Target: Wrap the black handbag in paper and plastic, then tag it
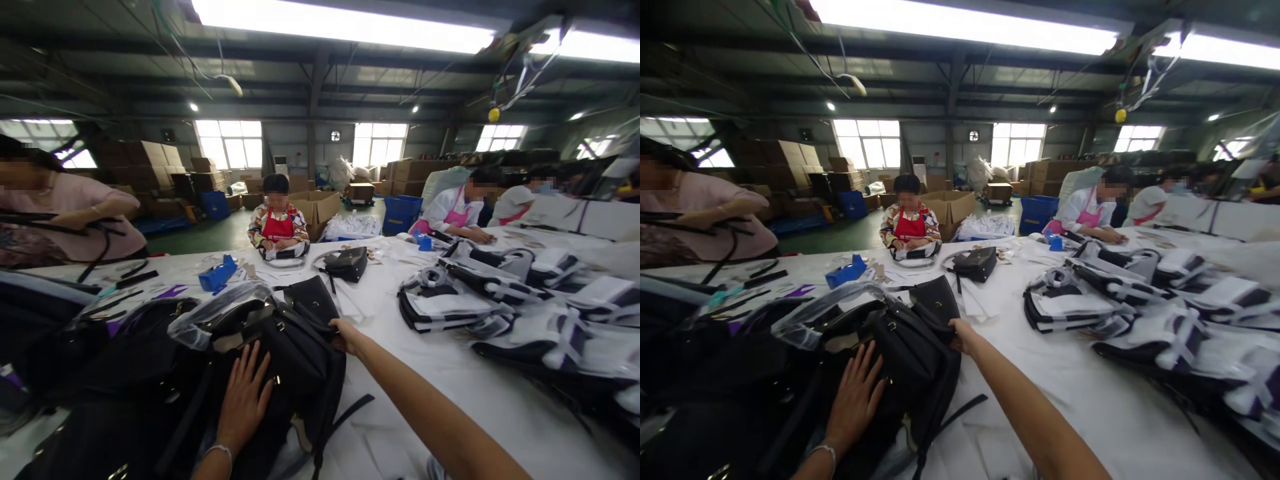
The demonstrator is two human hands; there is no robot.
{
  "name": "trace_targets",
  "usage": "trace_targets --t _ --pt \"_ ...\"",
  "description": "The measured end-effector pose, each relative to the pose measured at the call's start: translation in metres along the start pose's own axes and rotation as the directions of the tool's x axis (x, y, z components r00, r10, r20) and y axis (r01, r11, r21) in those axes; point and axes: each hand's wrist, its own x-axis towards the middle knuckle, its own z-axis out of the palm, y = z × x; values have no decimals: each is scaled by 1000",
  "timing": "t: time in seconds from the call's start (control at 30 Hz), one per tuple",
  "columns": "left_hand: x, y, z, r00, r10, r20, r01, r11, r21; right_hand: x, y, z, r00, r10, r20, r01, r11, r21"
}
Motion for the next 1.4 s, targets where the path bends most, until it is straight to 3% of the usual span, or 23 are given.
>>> trace_targets --t 0.1,0.17,0.3,0.4,0.47,0.53,0.63,0.73,1.07,1.33,1.4 --pt "0 0 0 1000 -1 -17 1 1000 -10 -6 2 -10 998 -60 -28 59 998 -30" --pt "0 0 0 1000 -3 -21 2 1000 -21 -10 -4 -20 982 -166 -90 161 985 -65" --pt "0 0 1 1000 -4 -18 3 999 -40 -19 -31 -41 896 -393 -207 363 916 -169" --pt "1 1 1 1000 -12 -9 12 999 -49 -28 -60 -50 850 -484 -208 446 871 -203" --pt "2 2 -1 1000 -15 4 15 999 -46 -36 -77 -52 846 -499 -188 466 863 -193" --pt "3 3 -4 1000 -18 20 19 999 -43 -45 -86 -51 874 -460 -156 433 884 -176" --pt "4 6 -7 999 -30 35 31 999 -45 -62 -87 -45 925 -367 -101 347 922 -174" --pt "6 8 -10 998 -35 50 37 998 -46 -82 -81 -34 929 -365 -54 350 918 -186" --pt "6 16 -19 994 -45 104 55 994 -92 -133 -79 16 898 -431 85 438 865 -243" --pt "4 21 -24 982 -56 179 82 987 -140 -171 -97 49 812 -544 209 583 752 -307" --pt "4 20 -28 975 -51 215 86 984 -155 -178 -102 54 809 -544 223 588 738 -331"
